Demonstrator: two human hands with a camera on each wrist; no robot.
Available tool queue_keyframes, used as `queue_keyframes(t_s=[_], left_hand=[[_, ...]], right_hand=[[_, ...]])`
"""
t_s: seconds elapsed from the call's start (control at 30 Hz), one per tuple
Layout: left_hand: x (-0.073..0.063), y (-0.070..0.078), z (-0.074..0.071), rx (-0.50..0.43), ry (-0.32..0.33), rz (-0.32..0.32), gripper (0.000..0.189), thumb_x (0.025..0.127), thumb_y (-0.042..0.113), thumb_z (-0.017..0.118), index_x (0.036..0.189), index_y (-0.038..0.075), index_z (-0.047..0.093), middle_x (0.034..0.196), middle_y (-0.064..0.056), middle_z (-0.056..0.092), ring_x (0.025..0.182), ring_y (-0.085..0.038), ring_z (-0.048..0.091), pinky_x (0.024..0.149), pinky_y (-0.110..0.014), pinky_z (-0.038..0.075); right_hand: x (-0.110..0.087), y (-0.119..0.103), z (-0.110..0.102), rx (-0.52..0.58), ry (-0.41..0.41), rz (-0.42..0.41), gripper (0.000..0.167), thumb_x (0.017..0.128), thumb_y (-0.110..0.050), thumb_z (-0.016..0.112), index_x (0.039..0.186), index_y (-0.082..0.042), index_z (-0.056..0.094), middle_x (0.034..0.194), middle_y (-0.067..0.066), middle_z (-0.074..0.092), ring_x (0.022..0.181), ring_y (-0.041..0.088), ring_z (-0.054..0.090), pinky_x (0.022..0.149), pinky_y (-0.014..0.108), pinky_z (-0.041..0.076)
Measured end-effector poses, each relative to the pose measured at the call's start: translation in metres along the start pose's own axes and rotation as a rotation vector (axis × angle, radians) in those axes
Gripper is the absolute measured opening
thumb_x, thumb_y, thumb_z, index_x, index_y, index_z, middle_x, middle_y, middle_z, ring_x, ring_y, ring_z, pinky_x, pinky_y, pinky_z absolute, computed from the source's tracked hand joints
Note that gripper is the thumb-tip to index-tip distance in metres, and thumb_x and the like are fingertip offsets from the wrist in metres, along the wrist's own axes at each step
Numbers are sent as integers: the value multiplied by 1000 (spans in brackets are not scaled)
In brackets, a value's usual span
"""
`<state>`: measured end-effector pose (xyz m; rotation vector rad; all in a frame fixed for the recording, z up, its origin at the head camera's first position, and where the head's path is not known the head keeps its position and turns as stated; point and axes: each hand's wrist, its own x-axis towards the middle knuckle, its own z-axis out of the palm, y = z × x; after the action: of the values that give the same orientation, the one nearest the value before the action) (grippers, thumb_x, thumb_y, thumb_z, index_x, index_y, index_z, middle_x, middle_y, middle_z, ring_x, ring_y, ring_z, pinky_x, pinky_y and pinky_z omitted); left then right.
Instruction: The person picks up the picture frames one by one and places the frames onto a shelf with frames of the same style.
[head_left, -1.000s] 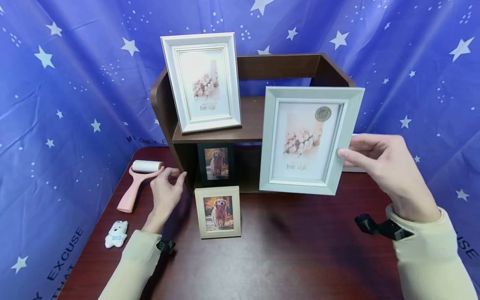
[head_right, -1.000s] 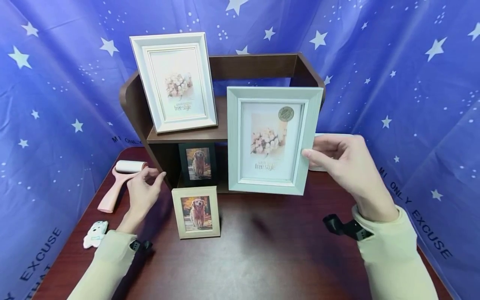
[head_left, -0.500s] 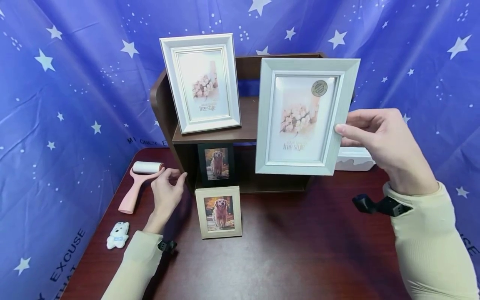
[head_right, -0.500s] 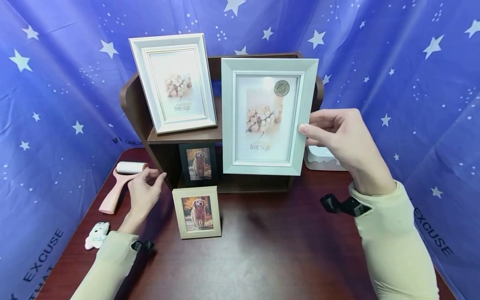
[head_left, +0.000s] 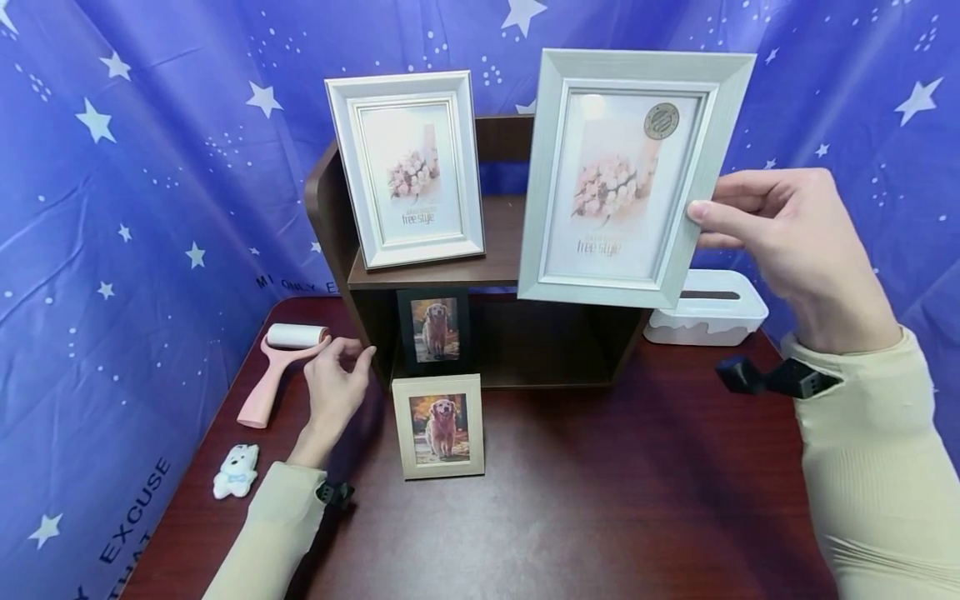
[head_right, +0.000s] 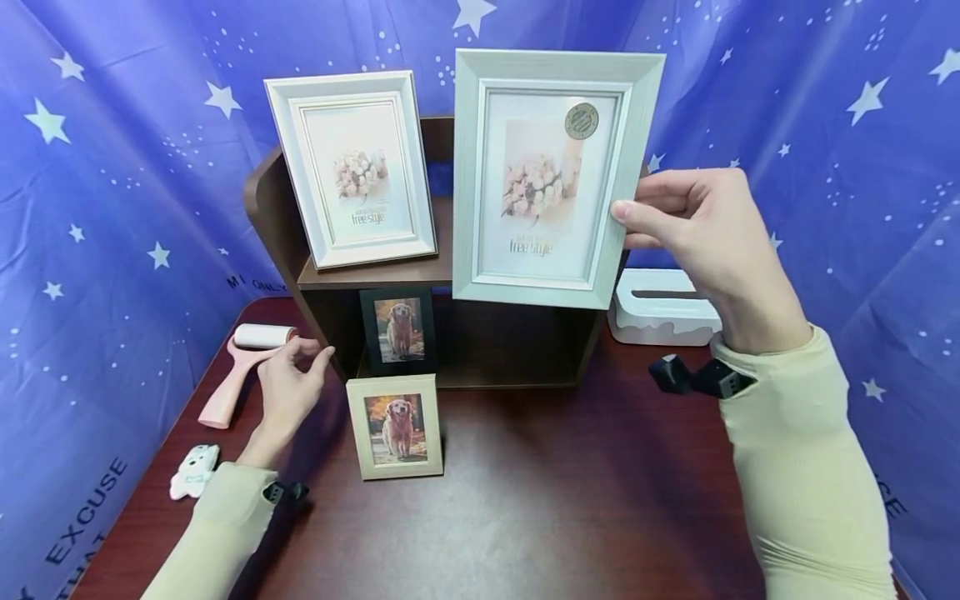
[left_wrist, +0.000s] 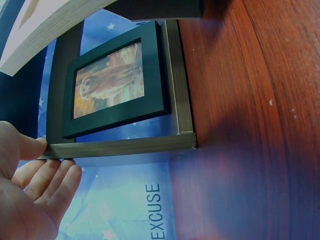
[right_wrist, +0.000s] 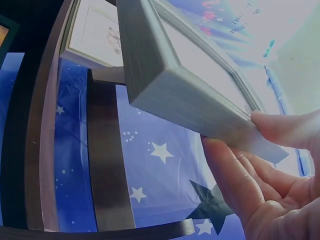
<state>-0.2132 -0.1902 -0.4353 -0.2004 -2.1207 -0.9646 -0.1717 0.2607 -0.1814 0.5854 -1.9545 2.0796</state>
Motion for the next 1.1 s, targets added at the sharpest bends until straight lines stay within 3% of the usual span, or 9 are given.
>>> queue_keyframes(t_s=[0.2, 0.43, 0.7, 1.1], left_hand=[[0, 1, 0, -9, 11, 9, 12, 79, 9, 77, 81, 1, 69, 73, -6, 69, 64, -20, 64, 59, -32, 45], [0, 2, 0, -14, 14, -6, 12, 78, 9, 77, 81, 1, 69, 72, -6, 69, 64, -20, 65, 63, -32, 46], [0, 3, 0, -7, 12, -17, 12, 79, 10, 77, 81, 1, 69, 73, -6, 69, 64, -20, 65, 64, -32, 47], [-1, 2, 1, 5, 9, -22, 13, 79, 12, 77, 82, 2, 69, 73, -5, 69, 62, -18, 64, 61, -27, 46]], right_hand=[[10, -1, 6, -3, 56, -29, 19, 78, 12, 71, 97, 13, 68, 85, 18, 70, 71, 22, 70, 65, 34, 52], [22, -1, 15, -101, 136, -11, 21, 76, 5, 76, 96, 7, 71, 84, 13, 71, 73, 18, 69, 66, 30, 52], [33, 8, 20, -138, 148, 12, 17, 79, 5, 73, 96, 5, 71, 83, 10, 71, 75, 16, 68, 65, 26, 53], [41, 21, 29, -419, 189, 0, 30, 83, -4, 71, 109, 11, 65, 84, 3, 70, 77, 10, 68, 68, 23, 53]])
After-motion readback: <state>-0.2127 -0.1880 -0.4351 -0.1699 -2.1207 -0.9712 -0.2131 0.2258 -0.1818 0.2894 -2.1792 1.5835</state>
